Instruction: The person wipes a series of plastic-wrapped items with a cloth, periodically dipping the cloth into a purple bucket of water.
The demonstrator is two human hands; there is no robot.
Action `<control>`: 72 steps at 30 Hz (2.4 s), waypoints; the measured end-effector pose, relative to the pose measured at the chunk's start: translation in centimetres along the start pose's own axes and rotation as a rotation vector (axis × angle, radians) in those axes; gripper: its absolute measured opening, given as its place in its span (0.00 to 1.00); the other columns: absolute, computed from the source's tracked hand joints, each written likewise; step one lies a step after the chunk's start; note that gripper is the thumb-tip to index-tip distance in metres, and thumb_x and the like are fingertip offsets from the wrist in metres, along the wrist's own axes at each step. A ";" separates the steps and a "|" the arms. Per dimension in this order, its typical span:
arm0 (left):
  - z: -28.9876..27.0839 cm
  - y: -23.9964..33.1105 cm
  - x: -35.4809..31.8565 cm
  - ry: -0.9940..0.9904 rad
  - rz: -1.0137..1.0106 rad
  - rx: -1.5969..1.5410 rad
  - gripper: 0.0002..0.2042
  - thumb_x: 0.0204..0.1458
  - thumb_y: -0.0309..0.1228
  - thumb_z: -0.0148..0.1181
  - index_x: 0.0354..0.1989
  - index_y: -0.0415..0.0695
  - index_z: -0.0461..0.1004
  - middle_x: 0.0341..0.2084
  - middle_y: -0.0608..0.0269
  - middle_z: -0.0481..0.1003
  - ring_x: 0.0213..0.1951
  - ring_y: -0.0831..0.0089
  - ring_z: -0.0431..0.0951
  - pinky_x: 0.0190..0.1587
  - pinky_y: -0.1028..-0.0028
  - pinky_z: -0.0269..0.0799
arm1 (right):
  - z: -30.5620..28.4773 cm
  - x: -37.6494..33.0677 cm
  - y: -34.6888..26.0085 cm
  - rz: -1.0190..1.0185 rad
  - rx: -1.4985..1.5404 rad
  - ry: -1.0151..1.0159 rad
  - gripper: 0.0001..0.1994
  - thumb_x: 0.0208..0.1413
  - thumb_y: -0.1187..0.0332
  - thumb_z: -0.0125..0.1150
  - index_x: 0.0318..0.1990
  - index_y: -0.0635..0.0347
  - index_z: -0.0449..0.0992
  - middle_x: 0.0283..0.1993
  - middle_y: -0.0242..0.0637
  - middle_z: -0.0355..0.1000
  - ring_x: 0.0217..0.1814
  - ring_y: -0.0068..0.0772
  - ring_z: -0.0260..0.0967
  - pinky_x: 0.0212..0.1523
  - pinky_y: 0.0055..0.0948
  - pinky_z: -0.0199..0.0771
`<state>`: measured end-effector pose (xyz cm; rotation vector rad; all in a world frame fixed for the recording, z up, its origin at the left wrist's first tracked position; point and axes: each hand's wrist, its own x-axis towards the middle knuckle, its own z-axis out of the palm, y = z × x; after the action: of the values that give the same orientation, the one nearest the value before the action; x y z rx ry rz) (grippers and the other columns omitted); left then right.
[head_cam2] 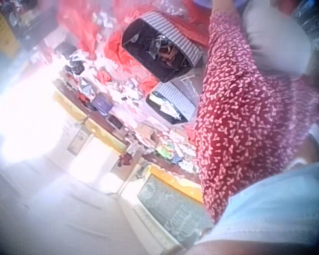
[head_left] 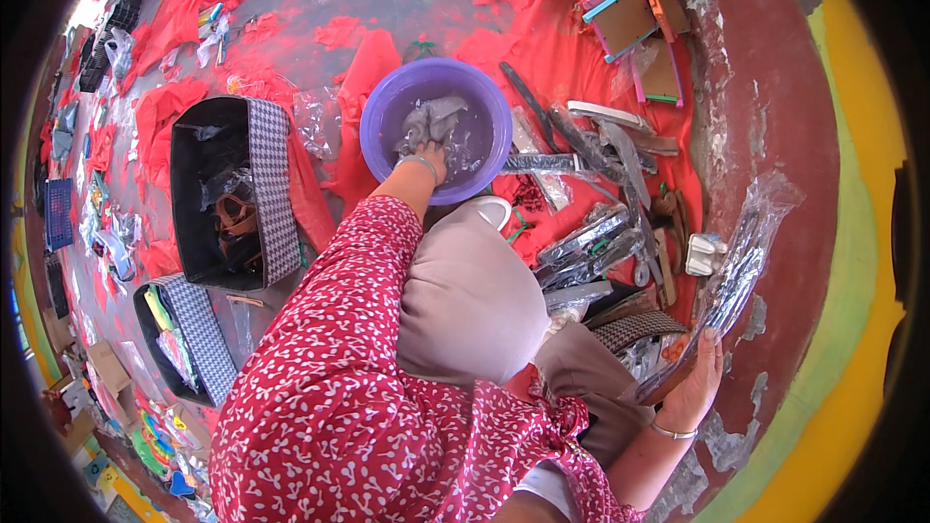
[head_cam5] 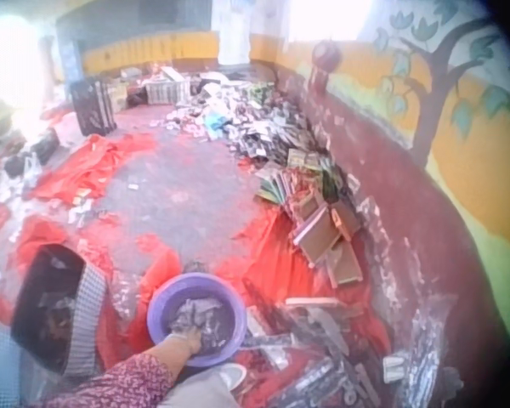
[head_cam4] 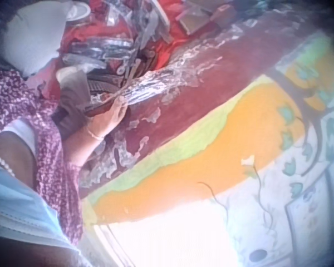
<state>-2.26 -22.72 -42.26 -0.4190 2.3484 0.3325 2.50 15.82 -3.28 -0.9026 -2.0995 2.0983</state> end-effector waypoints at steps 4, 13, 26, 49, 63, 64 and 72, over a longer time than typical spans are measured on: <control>-0.5 -0.7 0.7 0.103 0.084 -0.077 0.17 0.49 0.28 0.46 0.47 0.43 0.72 0.47 0.49 0.71 0.48 0.55 0.73 0.51 0.64 0.67 | -0.2 0.0 -0.1 0.065 -0.018 -0.074 0.11 0.53 0.66 0.59 0.39 0.62 0.69 0.24 0.32 0.67 0.23 0.21 0.62 0.25 0.21 0.63; -5.9 -4.0 -4.1 0.448 0.178 -0.847 0.10 0.52 0.30 0.53 0.38 0.38 0.74 0.34 0.54 0.75 0.36 0.64 0.75 0.43 0.70 0.67 | -1.4 -1.0 0.1 0.033 0.001 -0.166 0.11 0.52 0.66 0.60 0.38 0.61 0.69 0.24 0.33 0.68 0.22 0.21 0.62 0.24 0.20 0.63; -17.1 -3.1 -12.5 0.834 0.511 -1.076 0.08 0.51 0.28 0.53 0.35 0.37 0.73 0.28 0.62 0.74 0.32 0.76 0.72 0.38 0.77 0.67 | -1.8 -1.5 0.2 0.042 0.037 -0.198 0.12 0.51 0.67 0.61 0.40 0.61 0.70 0.25 0.32 0.70 0.22 0.22 0.65 0.25 0.22 0.66; -0.7 -2.2 4.8 0.210 -0.135 -0.274 0.29 0.44 0.33 0.61 0.58 0.52 0.60 0.55 0.52 0.61 0.55 0.52 0.63 0.54 0.59 0.63 | 0.0 0.8 0.6 0.093 -0.093 -0.040 0.11 0.53 0.67 0.58 0.41 0.61 0.68 0.24 0.31 0.67 0.22 0.21 0.62 0.24 0.20 0.62; -7.6 -4.2 -8.7 -0.045 0.467 -2.409 0.16 0.48 0.27 0.58 0.46 0.44 0.67 0.44 0.58 0.71 0.48 0.62 0.70 0.51 0.59 0.65 | -0.5 -1.1 0.3 0.015 -0.008 -0.106 0.11 0.52 0.64 0.60 0.37 0.61 0.70 0.23 0.32 0.67 0.21 0.22 0.63 0.23 0.23 0.63; -7.7 -4.1 -9.3 -0.056 0.443 -2.467 0.17 0.48 0.28 0.58 0.47 0.46 0.67 0.45 0.58 0.70 0.50 0.62 0.69 0.52 0.56 0.63 | -0.5 -1.2 0.4 0.010 -0.004 -0.084 0.10 0.52 0.64 0.60 0.37 0.60 0.70 0.23 0.31 0.67 0.21 0.22 0.63 0.23 0.22 0.63; -9.4 -2.5 -11.4 0.005 0.564 -2.666 0.09 0.46 0.23 0.58 0.35 0.46 0.69 0.37 0.60 0.72 0.47 0.57 0.70 0.50 0.45 0.64 | -1.4 -0.7 0.4 0.015 0.026 -0.236 0.09 0.53 0.65 0.59 0.36 0.59 0.70 0.23 0.31 0.68 0.20 0.22 0.63 0.22 0.21 0.64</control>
<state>0.80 -25.96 -27.98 -0.6507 0.3324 3.2796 3.81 16.73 -3.30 -0.6998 -2.1693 2.3377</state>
